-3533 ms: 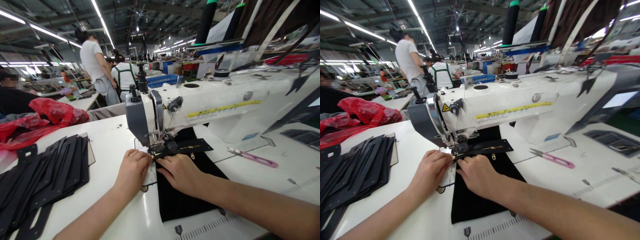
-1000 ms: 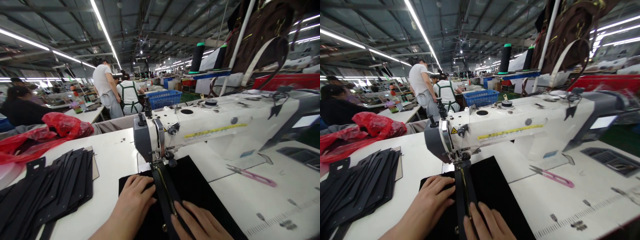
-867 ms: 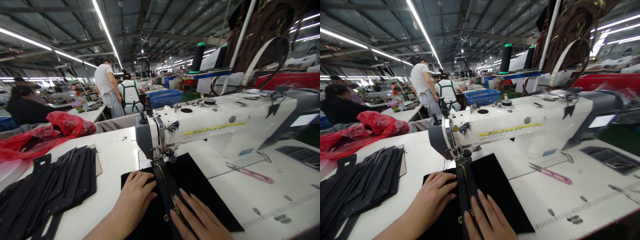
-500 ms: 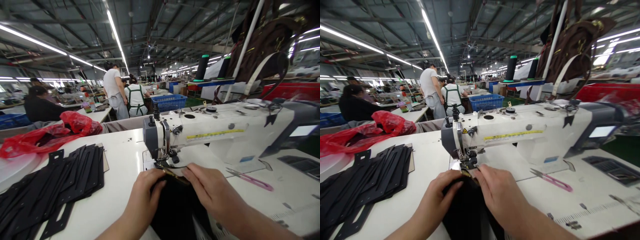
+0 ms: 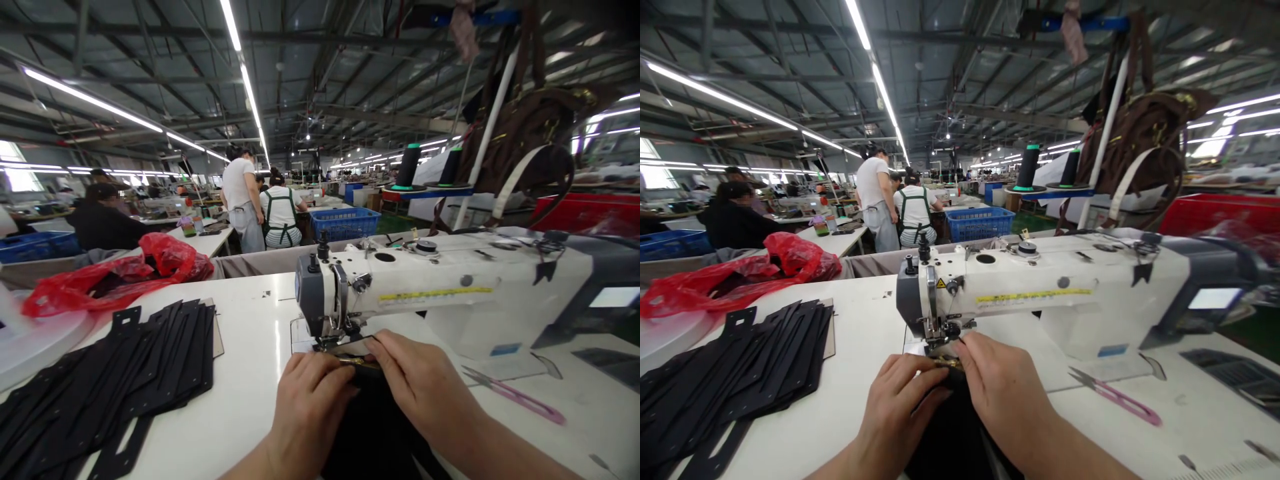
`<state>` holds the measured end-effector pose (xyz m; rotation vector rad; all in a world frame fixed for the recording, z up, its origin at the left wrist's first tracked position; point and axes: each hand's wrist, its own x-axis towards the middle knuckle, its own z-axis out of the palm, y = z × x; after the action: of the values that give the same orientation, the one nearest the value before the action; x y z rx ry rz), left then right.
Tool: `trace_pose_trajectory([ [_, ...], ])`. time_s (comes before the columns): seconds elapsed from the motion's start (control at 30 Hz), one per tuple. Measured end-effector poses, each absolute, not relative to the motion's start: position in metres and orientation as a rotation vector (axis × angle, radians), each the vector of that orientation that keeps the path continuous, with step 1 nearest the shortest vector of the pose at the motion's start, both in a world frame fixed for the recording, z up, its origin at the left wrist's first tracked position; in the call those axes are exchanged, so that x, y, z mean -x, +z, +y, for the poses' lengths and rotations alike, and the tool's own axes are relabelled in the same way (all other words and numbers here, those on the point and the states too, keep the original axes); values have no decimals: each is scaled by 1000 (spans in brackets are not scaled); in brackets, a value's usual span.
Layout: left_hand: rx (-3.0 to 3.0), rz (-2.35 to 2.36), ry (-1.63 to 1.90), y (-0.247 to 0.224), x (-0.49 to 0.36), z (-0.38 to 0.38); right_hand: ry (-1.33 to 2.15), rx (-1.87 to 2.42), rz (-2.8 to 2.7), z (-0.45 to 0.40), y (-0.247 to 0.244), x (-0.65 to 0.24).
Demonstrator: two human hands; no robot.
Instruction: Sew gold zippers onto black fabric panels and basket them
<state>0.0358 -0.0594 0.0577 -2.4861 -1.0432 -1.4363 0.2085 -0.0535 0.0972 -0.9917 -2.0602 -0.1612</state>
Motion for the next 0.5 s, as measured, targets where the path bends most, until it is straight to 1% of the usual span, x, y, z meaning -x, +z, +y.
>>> trace_pose_trajectory([
  [0.2, 2563, -1248, -1321, 52, -37, -51, -242, 999, -2071, -52, 94, -207],
  [0.3, 2557, -1114, -1271, 52, -36, -48, -265, 986, -2074, -51, 100, -209],
  [0.4, 2546, -1010, -1214, 57, -36, -45, -451, 934, -2017, -62, 105, -209],
  [0.5, 2557, -1023, -1169, 65, -33, -40, -651, 786, -2050, -86, 87, -189],
])
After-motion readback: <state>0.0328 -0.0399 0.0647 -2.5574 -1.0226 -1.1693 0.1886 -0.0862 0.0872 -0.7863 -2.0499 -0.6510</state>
